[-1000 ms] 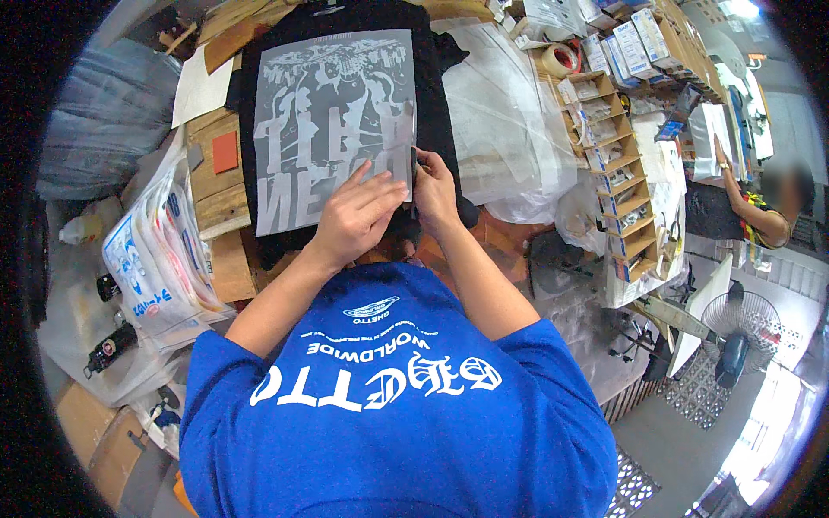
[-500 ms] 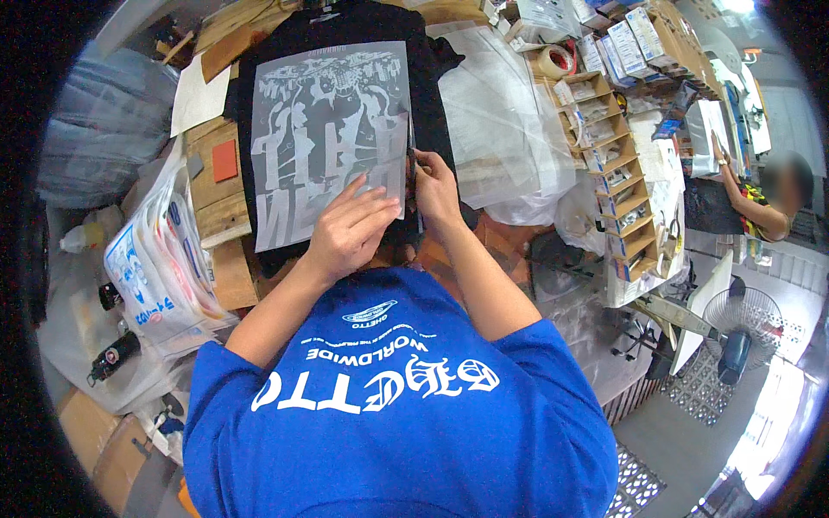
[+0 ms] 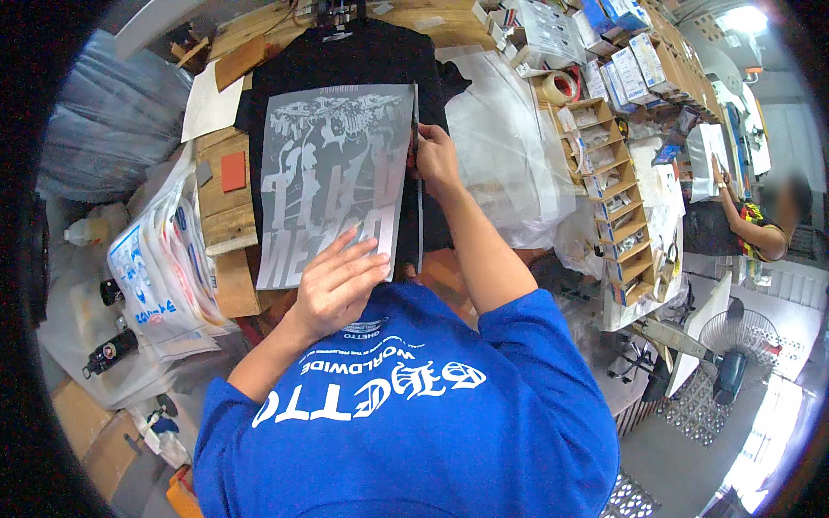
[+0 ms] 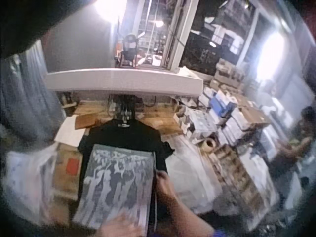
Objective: The person places a black t-shirt on a heat press, aligns a transfer sheet, and presses it. They then remove the transfer backing to reveal the printed design. The person repeats the process with a white t-shirt, aligning and pressing a transfer before removing the backing.
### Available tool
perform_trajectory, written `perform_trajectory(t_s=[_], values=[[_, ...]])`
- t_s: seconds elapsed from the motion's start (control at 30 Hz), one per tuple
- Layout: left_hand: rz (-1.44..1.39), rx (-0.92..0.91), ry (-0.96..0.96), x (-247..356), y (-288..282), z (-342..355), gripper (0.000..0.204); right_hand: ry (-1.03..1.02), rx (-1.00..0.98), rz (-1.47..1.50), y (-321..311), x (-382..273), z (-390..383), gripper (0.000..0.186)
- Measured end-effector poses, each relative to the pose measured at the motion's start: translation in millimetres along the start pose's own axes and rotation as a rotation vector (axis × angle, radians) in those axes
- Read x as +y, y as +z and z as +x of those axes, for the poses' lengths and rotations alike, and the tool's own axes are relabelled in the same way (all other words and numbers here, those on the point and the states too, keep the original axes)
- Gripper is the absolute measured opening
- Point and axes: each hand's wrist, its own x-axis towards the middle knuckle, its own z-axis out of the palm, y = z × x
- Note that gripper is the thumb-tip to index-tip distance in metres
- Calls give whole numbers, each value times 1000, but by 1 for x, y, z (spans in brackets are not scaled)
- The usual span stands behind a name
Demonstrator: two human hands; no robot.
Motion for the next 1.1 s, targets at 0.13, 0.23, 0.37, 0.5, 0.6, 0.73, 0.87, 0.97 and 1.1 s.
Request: perform_trajectory(t_s=[0.13,0.23,0.37,0.5,0.6,0.73,0.87,0.97,1.1], values=[[-67,35,-165,13,-26,2,26,-87,24,-191,-5,8,17,33],[-68,77,-335,20,-85,8,23,-212,42,-431,-34,16,33,34],[218,250,-151,-9,-160,34,24,-465,380,-1036,-129,-7,90,36],[559,58,-64,-117,-152,104,37,-359,449,-1250,-210,16,131,36],[462,-38,54,-202,-80,169,37,-342,350,-1450,-240,34,148,35],[614,-31,145,-256,-16,208,25,-236,337,-1860,-225,20,138,27],[385,64,-358,-214,-29,125,33,-881,340,-1089,-145,-6,70,47],[592,-296,-545,-172,-23,40,53,-974,-96,-1148,-73,2,0,78],[545,-183,-498,-172,-10,-15,64,-813,3,-1034,-37,-1,-23,73]])
